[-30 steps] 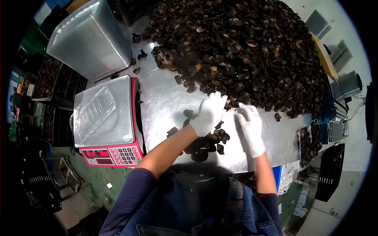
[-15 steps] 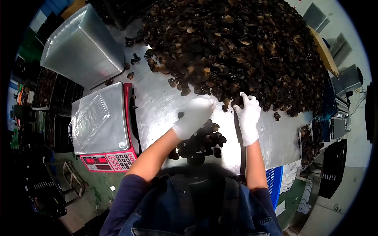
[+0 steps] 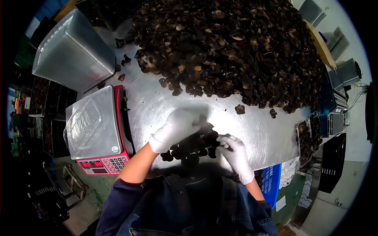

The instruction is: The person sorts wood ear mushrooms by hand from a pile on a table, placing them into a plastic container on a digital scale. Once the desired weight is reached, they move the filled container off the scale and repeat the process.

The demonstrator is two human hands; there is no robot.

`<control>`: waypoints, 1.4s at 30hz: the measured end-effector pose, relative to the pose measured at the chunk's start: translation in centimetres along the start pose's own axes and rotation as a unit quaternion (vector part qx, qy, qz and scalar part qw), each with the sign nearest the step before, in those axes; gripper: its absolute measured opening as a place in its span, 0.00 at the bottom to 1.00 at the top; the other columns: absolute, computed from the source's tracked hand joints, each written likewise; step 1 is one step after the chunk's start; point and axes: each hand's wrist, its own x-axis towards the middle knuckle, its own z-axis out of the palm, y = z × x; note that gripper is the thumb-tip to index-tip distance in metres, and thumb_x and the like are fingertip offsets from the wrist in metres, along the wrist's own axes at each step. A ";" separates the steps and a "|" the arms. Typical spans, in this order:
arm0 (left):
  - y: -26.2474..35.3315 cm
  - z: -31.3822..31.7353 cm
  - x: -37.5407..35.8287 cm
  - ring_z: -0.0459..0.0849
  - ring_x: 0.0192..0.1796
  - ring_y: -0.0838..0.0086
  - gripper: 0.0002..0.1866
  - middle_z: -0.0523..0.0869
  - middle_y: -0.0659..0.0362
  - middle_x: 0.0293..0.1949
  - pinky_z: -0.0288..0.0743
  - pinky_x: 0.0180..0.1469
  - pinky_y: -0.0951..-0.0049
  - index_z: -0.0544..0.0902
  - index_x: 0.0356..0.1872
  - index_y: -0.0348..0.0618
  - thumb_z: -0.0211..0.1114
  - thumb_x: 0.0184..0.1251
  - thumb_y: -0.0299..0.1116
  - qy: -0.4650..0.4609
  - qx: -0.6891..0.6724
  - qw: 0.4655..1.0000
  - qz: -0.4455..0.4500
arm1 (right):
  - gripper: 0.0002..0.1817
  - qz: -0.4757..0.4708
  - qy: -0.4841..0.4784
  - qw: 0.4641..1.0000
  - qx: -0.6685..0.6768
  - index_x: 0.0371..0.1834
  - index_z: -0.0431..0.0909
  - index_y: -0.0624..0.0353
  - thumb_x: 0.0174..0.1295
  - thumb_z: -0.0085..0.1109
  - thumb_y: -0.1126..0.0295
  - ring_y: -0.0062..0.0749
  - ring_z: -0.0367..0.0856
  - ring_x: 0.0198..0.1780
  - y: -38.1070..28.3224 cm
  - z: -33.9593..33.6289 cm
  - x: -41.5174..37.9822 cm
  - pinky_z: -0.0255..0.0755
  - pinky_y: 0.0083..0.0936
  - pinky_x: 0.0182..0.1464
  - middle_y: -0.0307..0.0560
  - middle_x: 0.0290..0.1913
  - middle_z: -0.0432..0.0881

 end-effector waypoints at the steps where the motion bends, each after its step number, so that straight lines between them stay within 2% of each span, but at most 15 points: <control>1: -1.0 -0.3 -0.7 0.86 0.40 0.57 0.11 0.86 0.50 0.35 0.79 0.43 0.62 0.85 0.35 0.41 0.71 0.59 0.38 -0.041 -0.011 0.999 0.026 | 0.13 -0.021 0.000 0.999 -0.032 0.41 0.87 0.52 0.52 0.71 0.77 0.32 0.80 0.32 -0.5 0.2 0.2 0.75 0.27 0.38 0.41 0.33 0.84; 5: -1.9 -0.8 -0.6 0.86 0.38 0.58 0.13 0.86 0.51 0.34 0.78 0.42 0.64 0.87 0.35 0.40 0.73 0.58 0.40 -0.088 -0.064 0.992 -0.057 | 0.12 -0.128 0.173 0.964 -0.159 0.47 0.84 0.59 0.60 0.60 0.77 0.48 0.85 0.45 -0.3 0.1 6.1 0.77 0.38 0.48 0.53 0.44 0.86; 7: -1.4 -1.4 -0.2 0.85 0.39 0.57 0.13 0.86 0.51 0.34 0.78 0.42 0.64 0.87 0.36 0.39 0.72 0.59 0.38 -0.119 -0.102 0.984 -0.083 | 0.16 -0.256 0.134 0.893 -0.346 0.52 0.82 0.63 0.61 0.55 0.79 0.48 0.84 0.52 1.3 0.4 8.5 0.78 0.38 0.53 0.56 0.51 0.84; 10: -2.9 -0.9 -0.7 0.85 0.39 0.54 0.12 0.87 0.50 0.36 0.78 0.43 0.63 0.87 0.39 0.38 0.71 0.60 0.35 0.069 0.053 0.996 0.013 | 0.19 -0.258 0.028 0.856 -0.447 0.56 0.78 0.67 0.60 0.51 0.80 0.47 0.81 0.58 2.3 -0.5 5.7 0.78 0.37 0.56 0.58 0.56 0.82; 14: -3.9 -2.5 -3.4 0.85 0.41 0.54 0.10 0.86 0.50 0.36 0.78 0.45 0.62 0.87 0.39 0.37 0.71 0.60 0.31 0.138 0.048 0.989 -0.007 | 0.09 0.053 -0.158 0.724 -0.669 0.37 0.84 0.58 0.54 0.61 0.68 0.32 0.86 0.32 3.3 -6.7 -7.3 0.75 0.40 0.23 0.45 0.33 0.84; 16: -4.2 -1.8 -3.6 0.85 0.41 0.54 0.10 0.86 0.50 0.36 0.78 0.45 0.62 0.87 0.40 0.37 0.71 0.60 0.31 0.147 0.011 0.989 -0.017 | 0.11 0.049 -0.250 0.860 -0.442 0.41 0.85 0.51 0.54 0.66 0.66 0.43 0.88 0.36 1.5 -11.1 -11.1 0.80 0.38 0.36 0.48 0.35 0.86; 17: -4.4 -1.4 -3.6 0.85 0.42 0.55 0.10 0.86 0.51 0.36 0.79 0.46 0.62 0.87 0.40 0.37 0.71 0.60 0.31 0.153 -0.021 0.988 -0.022 | 0.15 0.097 -0.263 0.847 -0.452 0.46 0.84 0.49 0.54 0.67 0.67 0.47 0.87 0.39 1.5 -11.1 -11.6 0.80 0.37 0.41 0.51 0.41 0.86; 19: -4.4 0.9 -2.4 0.84 0.49 0.53 0.12 0.87 0.48 0.43 0.77 0.53 0.62 0.86 0.47 0.37 0.66 0.65 0.31 0.172 -0.061 0.981 0.057 | 0.14 -0.057 -0.058 0.922 -0.379 0.47 0.83 0.49 0.56 0.65 0.69 0.50 0.87 0.39 0.1 -9.0 -8.3 0.80 0.40 0.42 0.52 0.47 0.86; 23: -2.0 2.9 -1.1 0.81 0.58 0.53 0.17 0.85 0.45 0.52 0.73 0.62 0.61 0.84 0.54 0.36 0.58 0.71 0.34 0.159 -0.034 0.970 0.180 | 0.18 -0.010 0.161 0.919 -0.360 0.56 0.81 0.53 0.61 0.66 0.69 0.51 0.83 0.47 0.9 -4.1 2.8 0.78 0.38 0.48 0.54 0.50 0.82; 25: -1.0 2.8 -0.9 0.82 0.57 0.53 0.17 0.86 0.46 0.51 0.73 0.62 0.61 0.83 0.54 0.37 0.57 0.71 0.35 -0.116 -0.150 0.981 0.041 | 0.19 -0.090 0.204 0.896 -0.383 0.56 0.81 0.51 0.60 0.66 0.68 0.49 0.82 0.46 2.5 -1.9 6.9 0.78 0.39 0.47 0.53 0.47 0.81; 26: -2.3 3.4 -1.0 0.84 0.55 0.54 0.16 0.87 0.45 0.50 0.75 0.61 0.63 0.84 0.54 0.37 0.58 0.71 0.32 -0.055 -0.034 0.986 0.152 | 0.18 -0.064 0.175 0.908 -0.374 0.55 0.82 0.52 0.60 0.66 0.68 0.49 0.82 0.47 3.1 -1.1 7.7 0.77 0.39 0.47 0.53 0.46 0.82; 30: -4.3 0.4 -5.3 0.87 0.50 0.56 0.14 0.88 0.46 0.47 0.79 0.55 0.64 0.85 0.52 0.36 0.58 0.69 0.24 0.190 -0.137 0.960 0.151 | 0.16 -0.028 -0.036 0.970 -0.240 0.51 0.85 0.52 0.59 0.66 0.67 0.51 0.84 0.50 0.2 0.7 4.6 0.78 0.36 0.52 0.55 0.48 0.85; 33: -5.7 0.7 -4.8 0.87 0.50 0.57 0.12 0.89 0.47 0.46 0.80 0.52 0.64 0.86 0.48 0.34 0.58 0.70 0.26 0.205 -0.205 0.956 -0.052 | 0.19 -0.055 -0.047 0.995 -0.073 0.55 0.84 0.52 0.61 0.67 0.63 0.49 0.85 0.50 -0.1 1.8 4.6 0.78 0.36 0.54 0.55 0.50 0.85; 40: -3.9 4.5 6.6 0.86 0.42 0.59 0.07 0.87 0.53 0.35 0.78 0.48 0.60 0.87 0.36 0.45 0.65 0.59 0.32 0.223 0.156 0.962 0.026 | 0.33 -0.154 0.122 0.887 -0.419 0.67 0.72 0.49 0.56 0.71 0.64 0.44 0.81 0.44 -1.1 4.3 14.9 0.76 0.40 0.44 0.49 0.42 0.79; 42: -3.9 4.8 7.7 0.85 0.40 0.59 0.05 0.86 0.54 0.33 0.77 0.46 0.60 0.86 0.33 0.46 0.66 0.57 0.31 0.217 0.224 0.950 0.003 | 0.22 -0.139 0.100 0.873 -0.458 0.55 0.79 0.52 0.56 0.70 0.63 0.44 0.82 0.41 -0.6 5.0 15.9 0.74 0.39 0.43 0.49 0.38 0.81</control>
